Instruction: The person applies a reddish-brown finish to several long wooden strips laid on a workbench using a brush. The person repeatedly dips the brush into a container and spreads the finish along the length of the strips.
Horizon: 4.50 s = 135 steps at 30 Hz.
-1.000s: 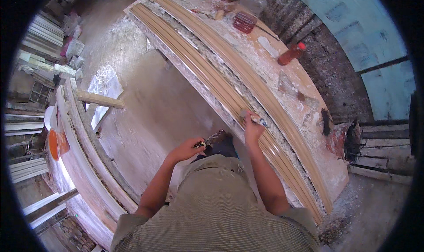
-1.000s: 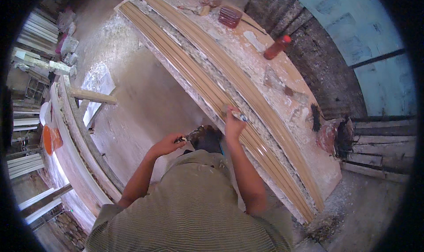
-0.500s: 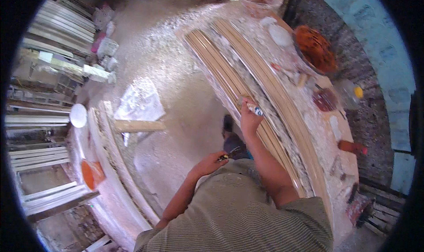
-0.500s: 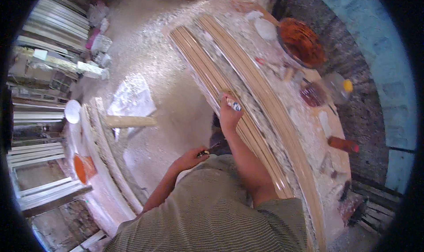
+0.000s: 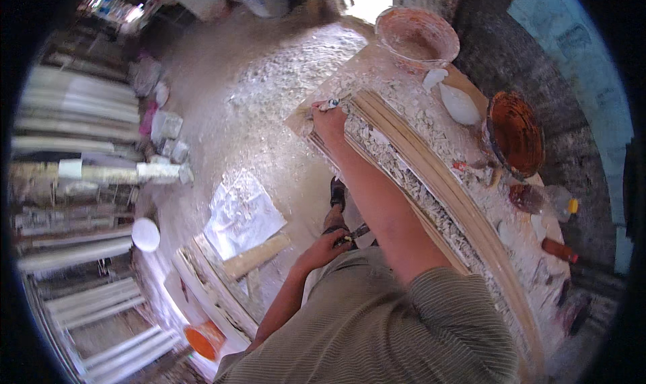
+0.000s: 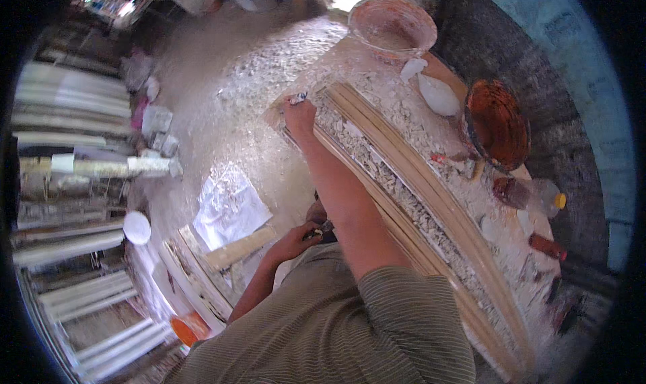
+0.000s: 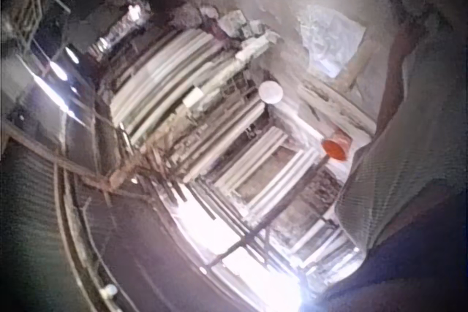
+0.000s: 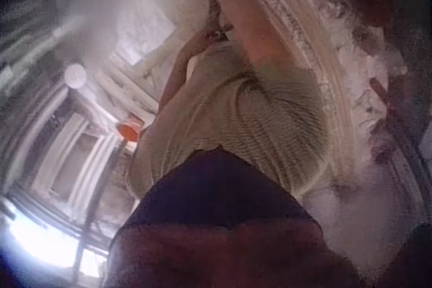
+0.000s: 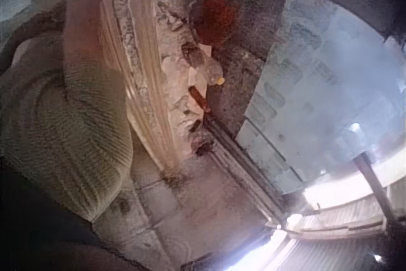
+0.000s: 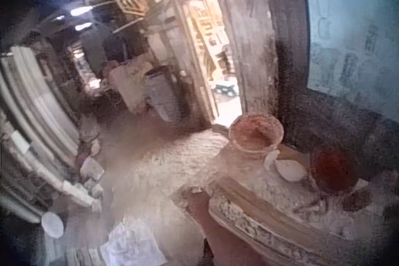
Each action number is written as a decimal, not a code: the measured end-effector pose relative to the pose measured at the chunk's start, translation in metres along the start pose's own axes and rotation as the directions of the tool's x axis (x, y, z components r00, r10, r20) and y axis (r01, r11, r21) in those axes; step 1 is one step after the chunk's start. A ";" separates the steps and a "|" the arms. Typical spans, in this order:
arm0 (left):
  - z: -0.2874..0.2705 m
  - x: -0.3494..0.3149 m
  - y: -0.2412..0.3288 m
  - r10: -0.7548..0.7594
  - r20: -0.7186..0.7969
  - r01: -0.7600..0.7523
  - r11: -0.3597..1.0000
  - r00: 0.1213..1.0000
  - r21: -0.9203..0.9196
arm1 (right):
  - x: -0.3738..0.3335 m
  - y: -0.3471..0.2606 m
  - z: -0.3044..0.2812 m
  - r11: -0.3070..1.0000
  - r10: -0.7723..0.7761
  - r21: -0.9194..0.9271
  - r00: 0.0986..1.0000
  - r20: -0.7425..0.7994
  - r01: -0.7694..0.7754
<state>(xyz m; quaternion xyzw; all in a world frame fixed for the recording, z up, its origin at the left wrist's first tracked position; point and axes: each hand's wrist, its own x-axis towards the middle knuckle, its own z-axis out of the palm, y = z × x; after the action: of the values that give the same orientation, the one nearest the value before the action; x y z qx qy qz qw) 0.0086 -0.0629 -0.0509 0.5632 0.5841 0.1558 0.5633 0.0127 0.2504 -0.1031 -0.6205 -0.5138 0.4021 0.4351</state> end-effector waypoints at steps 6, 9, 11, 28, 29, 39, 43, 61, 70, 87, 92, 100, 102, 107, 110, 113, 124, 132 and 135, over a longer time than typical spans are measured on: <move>-0.105 0.063 -0.052 0.019 0.268 0.010 0.995 0.963 -0.104 | -0.088 0.076 -0.138 0.985 0.164 -0.097 0.960 0.227 -0.146; -0.148 0.097 -0.059 0.142 0.331 -0.142 0.990 0.933 -0.024 | -0.126 0.076 -0.247 0.902 0.223 -0.372 0.974 -0.041 -0.222; -0.183 0.109 -0.030 0.069 0.392 -0.098 0.994 0.917 0.054 | -0.125 0.082 -0.271 0.954 0.184 -0.127 0.862 -0.472 -0.273; -0.253 0.149 -0.023 0.005 0.530 -0.081 0.989 0.848 0.121 | -0.006 0.062 -0.083 0.931 0.108 -0.256 0.867 -0.486 -0.260; -0.250 0.159 -0.022 0.032 0.542 -0.109 0.988 0.840 0.110 | -0.032 0.108 -0.129 0.951 0.065 -0.189 0.752 -0.656 -0.246; -0.233 0.184 -0.044 0.181 0.457 -0.270 0.953 0.871 0.136 | -0.044 0.074 -0.135 0.725 -0.016 -0.547 0.783 -0.622 -0.420; -0.229 0.194 -0.020 0.083 0.542 -0.136 0.989 0.836 0.058 | 0.039 0.005 -0.035 0.982 0.186 0.045 0.925 -0.331 -0.182; -0.178 0.199 0.013 0.052 0.689 -0.130 0.990 0.723 0.062 | -0.137 0.157 -0.270 0.665 -0.133 -0.515 0.592 -0.795 -0.541; -0.080 0.176 0.054 0.000 0.682 -0.149 0.976 0.731 0.159 | -0.166 0.147 -0.340 0.969 0.062 -0.095 0.598 -0.799 -0.229; 0.210 0.106 0.122 -0.071 0.710 -0.106 0.974 0.700 0.202 | -0.288 0.203 -0.538 0.986 0.046 -0.070 0.656 -0.753 -0.149; 0.232 0.097 0.138 -0.120 0.713 -0.138 0.946 0.691 0.293 | -0.321 0.215 -0.623 0.850 0.504 0.286 0.523 -0.688 -0.442; 0.285 0.137 0.130 -0.031 0.710 -0.293 0.898 0.704 0.330 | -0.441 0.327 -0.844 0.483 -0.244 -0.442 0.369 -0.897 -0.756; 0.295 0.130 0.126 0.039 0.708 -0.359 0.881 0.706 0.309 | -0.419 0.307 -0.803 0.473 -0.121 -0.404 0.397 -0.910 -0.783; 0.337 0.110 0.146 -0.023 0.808 -0.213 0.960 0.589 0.183 | -0.359 0.252 -0.662 0.912 -0.075 -0.313 0.643 -0.763 -0.265; 0.383 0.108 0.162 -0.003 0.848 -0.381 0.893 0.531 0.241 | -0.379 0.295 -0.703 0.955 0.239 0.089 0.557 -0.795 -0.283; 0.426 0.094 0.177 -0.007 0.805 -0.385 0.876 0.594 0.291 | -0.428 0.304 -0.812 0.892 0.439 0.302 0.488 -0.754 -0.336; 0.664 0.018 0.215 0.052 0.597 -0.101 0.994 0.800 0.049 | -0.582 0.466 -1.119 0.577 -0.161 -0.468 0.468 -0.869 -0.670; 0.749 -0.013 0.228 -0.020 0.658 -0.091 0.987 0.753 0.134 | -0.544 0.404 -1.005 0.839 0.542 0.443 0.549 -0.636 -0.316; 0.770 -0.011 0.229 -0.002 0.689 -0.128 0.982 0.725 0.138 | -0.619 0.435 -1.148 0.910 0.357 0.211 0.420 -0.834 -0.356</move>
<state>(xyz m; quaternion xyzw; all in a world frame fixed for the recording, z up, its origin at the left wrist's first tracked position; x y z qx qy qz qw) 0.7575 -0.3480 -0.1025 0.6477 0.3266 -0.0961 0.6816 1.1323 -0.5475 -0.1436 -0.8305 -0.0858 0.1237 0.5363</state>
